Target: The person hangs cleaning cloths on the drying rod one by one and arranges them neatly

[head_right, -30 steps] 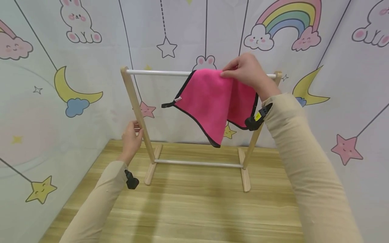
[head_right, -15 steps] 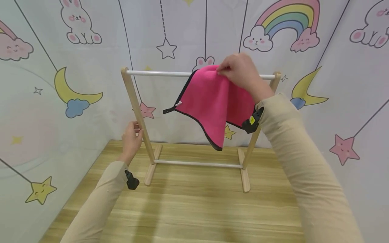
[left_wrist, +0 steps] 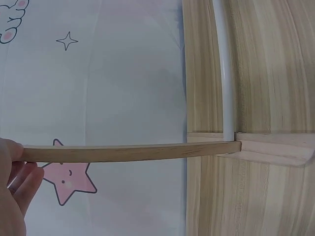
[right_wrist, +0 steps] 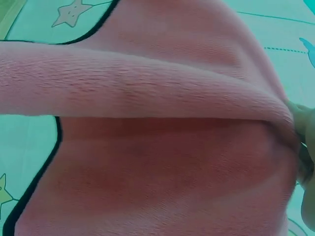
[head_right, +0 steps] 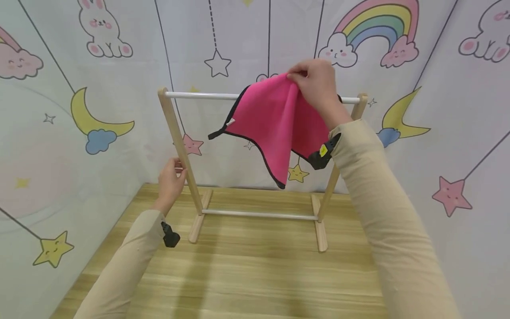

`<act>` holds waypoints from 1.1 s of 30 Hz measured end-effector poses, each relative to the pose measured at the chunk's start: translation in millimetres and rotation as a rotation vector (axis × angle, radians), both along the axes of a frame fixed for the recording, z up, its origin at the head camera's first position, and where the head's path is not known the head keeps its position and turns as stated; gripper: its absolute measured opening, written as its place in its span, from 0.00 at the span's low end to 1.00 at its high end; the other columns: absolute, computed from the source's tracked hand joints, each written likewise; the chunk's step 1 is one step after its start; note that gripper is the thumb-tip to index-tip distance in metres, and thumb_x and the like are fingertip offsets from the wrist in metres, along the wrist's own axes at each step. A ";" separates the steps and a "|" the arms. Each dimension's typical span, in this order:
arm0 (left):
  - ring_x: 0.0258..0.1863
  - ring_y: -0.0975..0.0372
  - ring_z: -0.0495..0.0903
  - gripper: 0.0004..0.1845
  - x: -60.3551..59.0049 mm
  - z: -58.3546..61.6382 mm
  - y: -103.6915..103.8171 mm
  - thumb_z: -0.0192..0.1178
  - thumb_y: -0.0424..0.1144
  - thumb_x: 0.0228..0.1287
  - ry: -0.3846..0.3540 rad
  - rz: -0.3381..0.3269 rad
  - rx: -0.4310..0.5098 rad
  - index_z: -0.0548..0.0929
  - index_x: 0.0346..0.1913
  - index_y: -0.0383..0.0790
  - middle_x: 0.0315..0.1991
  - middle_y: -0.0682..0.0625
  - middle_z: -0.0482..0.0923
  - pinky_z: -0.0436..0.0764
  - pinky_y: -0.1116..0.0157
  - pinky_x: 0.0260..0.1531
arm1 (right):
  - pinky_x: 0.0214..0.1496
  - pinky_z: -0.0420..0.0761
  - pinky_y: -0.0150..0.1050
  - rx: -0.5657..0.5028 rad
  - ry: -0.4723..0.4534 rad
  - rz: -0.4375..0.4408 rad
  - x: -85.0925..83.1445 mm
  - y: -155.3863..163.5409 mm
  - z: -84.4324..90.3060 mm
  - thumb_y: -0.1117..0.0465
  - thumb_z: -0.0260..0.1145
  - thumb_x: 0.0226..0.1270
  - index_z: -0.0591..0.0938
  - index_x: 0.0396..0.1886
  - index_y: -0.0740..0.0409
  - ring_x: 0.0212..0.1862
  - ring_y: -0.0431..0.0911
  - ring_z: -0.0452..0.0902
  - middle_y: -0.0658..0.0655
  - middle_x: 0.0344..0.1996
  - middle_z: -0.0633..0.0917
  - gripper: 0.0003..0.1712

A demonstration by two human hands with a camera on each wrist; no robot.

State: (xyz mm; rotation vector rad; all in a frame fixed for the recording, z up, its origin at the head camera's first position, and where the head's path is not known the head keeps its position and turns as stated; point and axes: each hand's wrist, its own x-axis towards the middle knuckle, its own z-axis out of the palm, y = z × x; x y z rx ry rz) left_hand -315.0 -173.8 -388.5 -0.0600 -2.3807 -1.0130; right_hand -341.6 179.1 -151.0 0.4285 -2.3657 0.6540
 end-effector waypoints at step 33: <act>0.47 0.54 0.77 0.37 16.5 30.2 138.3 0.61 0.38 0.58 -0.148 -0.536 0.556 0.56 0.68 0.40 0.51 0.40 0.75 0.79 0.63 0.44 | 0.38 0.71 0.31 -0.007 -0.400 0.101 -0.6 17.0 -5.3 0.49 0.63 0.59 0.82 0.49 0.56 0.41 0.43 0.73 0.59 0.43 0.82 0.21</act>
